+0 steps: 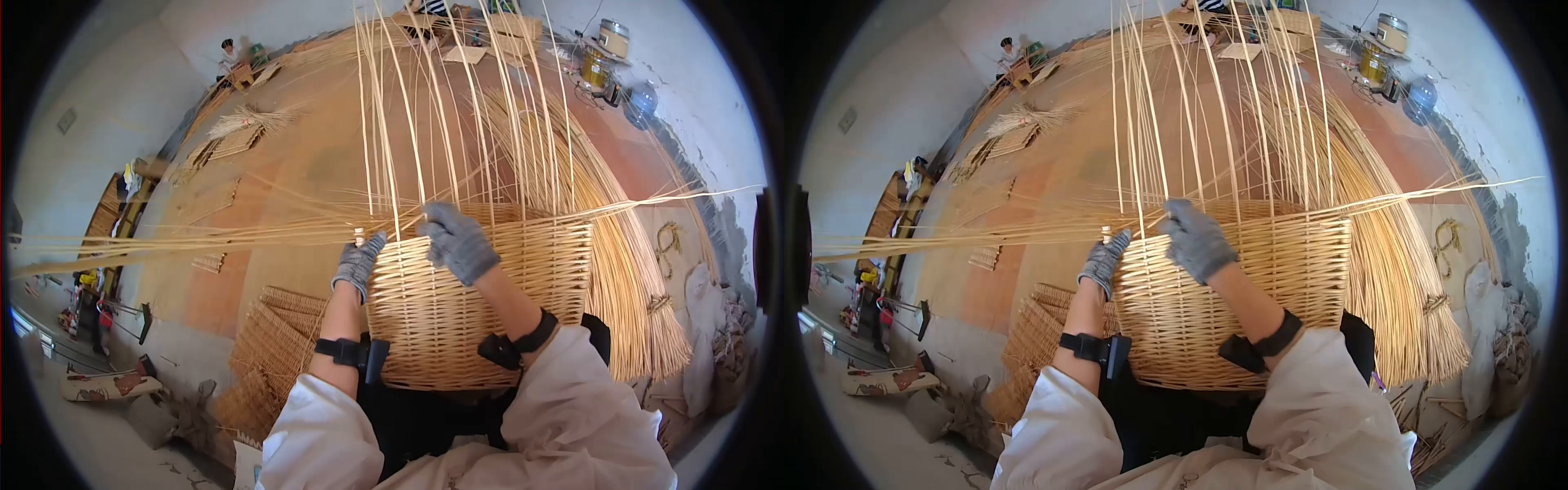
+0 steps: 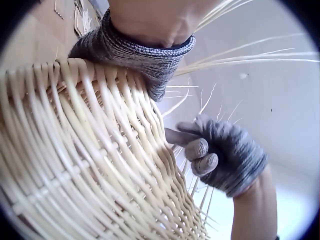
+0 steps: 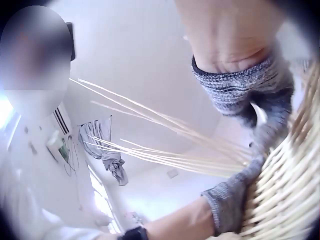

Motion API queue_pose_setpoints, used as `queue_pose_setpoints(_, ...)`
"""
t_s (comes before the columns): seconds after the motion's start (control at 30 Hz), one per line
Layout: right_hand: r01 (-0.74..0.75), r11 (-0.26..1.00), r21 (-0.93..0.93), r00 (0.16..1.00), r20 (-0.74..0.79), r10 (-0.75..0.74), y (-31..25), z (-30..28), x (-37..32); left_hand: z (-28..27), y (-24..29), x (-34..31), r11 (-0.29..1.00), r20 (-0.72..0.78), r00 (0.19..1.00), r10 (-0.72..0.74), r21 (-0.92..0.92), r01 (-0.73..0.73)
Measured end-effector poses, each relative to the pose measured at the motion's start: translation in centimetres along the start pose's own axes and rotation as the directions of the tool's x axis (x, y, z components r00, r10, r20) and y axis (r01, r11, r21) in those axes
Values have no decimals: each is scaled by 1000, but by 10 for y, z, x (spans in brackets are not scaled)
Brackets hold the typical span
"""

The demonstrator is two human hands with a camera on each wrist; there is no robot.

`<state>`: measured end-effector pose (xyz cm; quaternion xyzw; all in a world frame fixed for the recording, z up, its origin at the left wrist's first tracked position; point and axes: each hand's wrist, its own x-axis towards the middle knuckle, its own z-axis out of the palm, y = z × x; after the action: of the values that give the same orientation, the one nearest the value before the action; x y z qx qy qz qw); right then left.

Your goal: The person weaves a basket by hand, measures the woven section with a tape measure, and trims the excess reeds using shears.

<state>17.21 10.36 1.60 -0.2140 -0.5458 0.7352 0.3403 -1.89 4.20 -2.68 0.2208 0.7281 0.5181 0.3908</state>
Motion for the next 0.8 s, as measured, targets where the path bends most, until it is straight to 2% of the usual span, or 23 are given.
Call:
queue_pose_setpoints(0.03,32,821,-570,997,-35,-63,3,9,19,4,5,-13,1000,-46,999,15,4,-15)
queue_pose_setpoints(0.07,79,658,-749,995,95,-11,3,15,35,6,9,-21,999,-91,995,32,7,-31)
queue_pose_setpoints(0.1,179,466,-866,974,223,41,3,21,51,2,-11,5,994,-133,991,32,111,-17)
queue_pose_setpoints(0.17,61,782,-620,998,21,-61,-5,28,88,-2,-8,2,1000,-53,998,-16,26,17)
queue_pose_setpoints(0.23,17,968,-249,977,-200,-69,-12,31,107,-4,-4,4,999,30,998,-50,-18,51)
queue_pose_setpoints(0.27,206,976,-72,957,-191,-216,-24,30,89,-6,-4,6,998,71,995,-64,-23,66)
queue_pose_setpoints(0.3,384,917,111,910,-213,-355,-34,24,63,-7,-2,10,996,113,991,-79,-23,82)
queue_pose_setpoints(0.33,274,936,220,959,-136,-249,-15,1,36,-7,-1,13,994,154,983,-99,-21,103)
queue_pose_setpoints(0.37,152,936,318,988,-47,-144,1,-24,13,-5,8,11,989,177,974,-144,60,135)
queue_pose_setpoints(0.4,-55,973,224,979,-180,97,-5,-36,-4,-4,4,19,984,104,986,-127,135,113)
queue_pose_setpoints(0.43,-277,947,160,889,-330,316,-10,-38,-14,-5,-6,30,972,34,994,-107,212,97)
queue_pose_setpoints(0.47,-205,959,195,904,-337,262,-9,-39,-10,-4,-9,37,955,-36,997,-73,286,80)
queue_pose_setpoints(0.5,-130,965,229,915,-348,206,-5,-41,-5,-5,-15,26,977,-97,994,-58,200,77)
queue_pose_setpoints(0.53,-48,963,265,919,-365,147,0,-45,-2,-2,-15,-20,981,-355,915,188,17,-195)
queue_pose_setpoints(0.57,-42,977,208,930,-351,114,3,-47,0,2,-5,-46,913,-447,812,375,24,-408)
queue_pose_setpoints(0.6,-31,972,232,931,-347,112,6,-48,3,7,6,-72,801,-514,666,541,73,-594)
queue_pose_setpoints(0.67,-62,968,244,934,-329,143,5,-46,-3,26,10,-98,620,-266,560,784,310,-721)
queue_pose_setpoints(0.7,-77,974,213,933,-328,146,7,-45,-3,42,33,-98,663,-172,685,708,494,-562)
queue_pose_setpoints(0.73,-104,968,226,925,-336,178,3,-44,-1,58,50,-83,702,-221,796,563,636,-320)
queue_pose_setpoints(0.77,-124,961,246,915,-347,207,1,-41,0,70,62,-67,667,-296,863,409,742,-62)
queue_pose_setpoints(0.8,-148,952,268,901,-359,242,2,-41,-1,69,70,-51,596,-206,920,335,802,-37)
